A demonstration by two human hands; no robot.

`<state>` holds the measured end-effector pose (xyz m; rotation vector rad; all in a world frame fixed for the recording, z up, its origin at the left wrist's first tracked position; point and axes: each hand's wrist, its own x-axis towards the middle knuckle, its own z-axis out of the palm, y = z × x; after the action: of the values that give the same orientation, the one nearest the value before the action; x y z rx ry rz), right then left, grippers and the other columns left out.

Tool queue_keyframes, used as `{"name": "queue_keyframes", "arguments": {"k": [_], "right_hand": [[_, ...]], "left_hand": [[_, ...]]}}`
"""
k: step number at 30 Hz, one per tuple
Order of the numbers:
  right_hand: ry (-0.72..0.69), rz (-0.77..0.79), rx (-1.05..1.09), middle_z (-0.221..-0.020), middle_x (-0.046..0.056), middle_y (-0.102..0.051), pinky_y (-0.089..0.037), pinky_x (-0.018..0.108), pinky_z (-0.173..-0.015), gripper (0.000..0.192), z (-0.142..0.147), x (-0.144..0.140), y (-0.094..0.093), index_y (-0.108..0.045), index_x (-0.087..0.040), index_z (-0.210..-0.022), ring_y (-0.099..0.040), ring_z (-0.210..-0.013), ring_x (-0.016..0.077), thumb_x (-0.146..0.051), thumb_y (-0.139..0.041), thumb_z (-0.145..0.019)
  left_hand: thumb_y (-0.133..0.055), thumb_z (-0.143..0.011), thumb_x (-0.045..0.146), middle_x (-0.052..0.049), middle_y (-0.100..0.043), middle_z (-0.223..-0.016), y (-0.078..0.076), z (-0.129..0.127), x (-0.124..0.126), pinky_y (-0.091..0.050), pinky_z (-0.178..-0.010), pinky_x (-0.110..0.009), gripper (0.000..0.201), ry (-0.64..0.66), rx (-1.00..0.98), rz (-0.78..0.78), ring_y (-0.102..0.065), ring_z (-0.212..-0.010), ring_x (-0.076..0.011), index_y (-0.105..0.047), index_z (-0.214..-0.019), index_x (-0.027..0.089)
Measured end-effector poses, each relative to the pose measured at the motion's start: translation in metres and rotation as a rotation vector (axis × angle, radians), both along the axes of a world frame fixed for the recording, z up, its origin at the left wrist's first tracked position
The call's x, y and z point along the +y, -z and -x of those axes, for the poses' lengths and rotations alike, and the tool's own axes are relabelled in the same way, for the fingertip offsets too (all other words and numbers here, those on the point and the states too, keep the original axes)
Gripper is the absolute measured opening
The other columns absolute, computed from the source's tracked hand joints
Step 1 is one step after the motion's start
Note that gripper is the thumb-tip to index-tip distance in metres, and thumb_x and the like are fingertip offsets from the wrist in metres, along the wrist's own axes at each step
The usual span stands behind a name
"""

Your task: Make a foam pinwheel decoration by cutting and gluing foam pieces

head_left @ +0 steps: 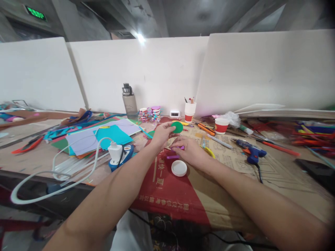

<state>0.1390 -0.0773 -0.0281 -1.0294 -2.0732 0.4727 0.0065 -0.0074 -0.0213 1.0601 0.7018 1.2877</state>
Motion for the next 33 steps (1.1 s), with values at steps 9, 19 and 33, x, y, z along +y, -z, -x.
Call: {"name": "queue_keyframes", "arguments": {"k": [9, 19, 33], "right_hand": [[0.362, -0.016, 0.43, -0.082, 0.004, -0.074, -0.049, 0.031, -0.072, 0.016, -0.03, 0.013, -0.019, -0.073, -0.017, -0.09, -0.064, -0.073, 0.0172, -0.028, -0.064, -0.083], [0.396, -0.008, 0.578, -0.074, 0.002, -0.068, -0.046, 0.029, -0.068, 0.016, -0.035, 0.024, -0.015, -0.066, -0.017, -0.081, -0.06, -0.067, 0.0144, -0.033, -0.065, -0.078], [0.381, 0.05, 0.509, -0.075, 0.001, -0.067, -0.045, 0.029, -0.067, 0.023, -0.036, 0.032, -0.004, -0.064, -0.018, -0.078, -0.057, -0.069, 0.0149, -0.041, -0.063, -0.077]], "left_hand": [[-0.075, -0.071, 0.014, -0.007, -0.073, -0.087, -0.001, -0.003, -0.012, -0.057, -0.062, -0.028, 0.016, 0.112, 0.104, -0.041, -0.065, -0.068, -0.0133, -0.073, -0.087, 0.012], [-0.086, -0.066, 0.026, -0.005, -0.072, -0.08, 0.0, -0.014, -0.023, -0.057, -0.058, -0.024, 0.027, 0.231, 0.175, -0.021, -0.067, -0.067, -0.0137, -0.072, -0.085, 0.012], [-0.088, -0.065, 0.031, -0.004, -0.071, -0.073, 0.011, -0.014, -0.017, -0.057, -0.056, -0.024, 0.031, 0.154, 0.192, 0.037, -0.064, -0.061, -0.0121, -0.072, -0.084, 0.012]]}}
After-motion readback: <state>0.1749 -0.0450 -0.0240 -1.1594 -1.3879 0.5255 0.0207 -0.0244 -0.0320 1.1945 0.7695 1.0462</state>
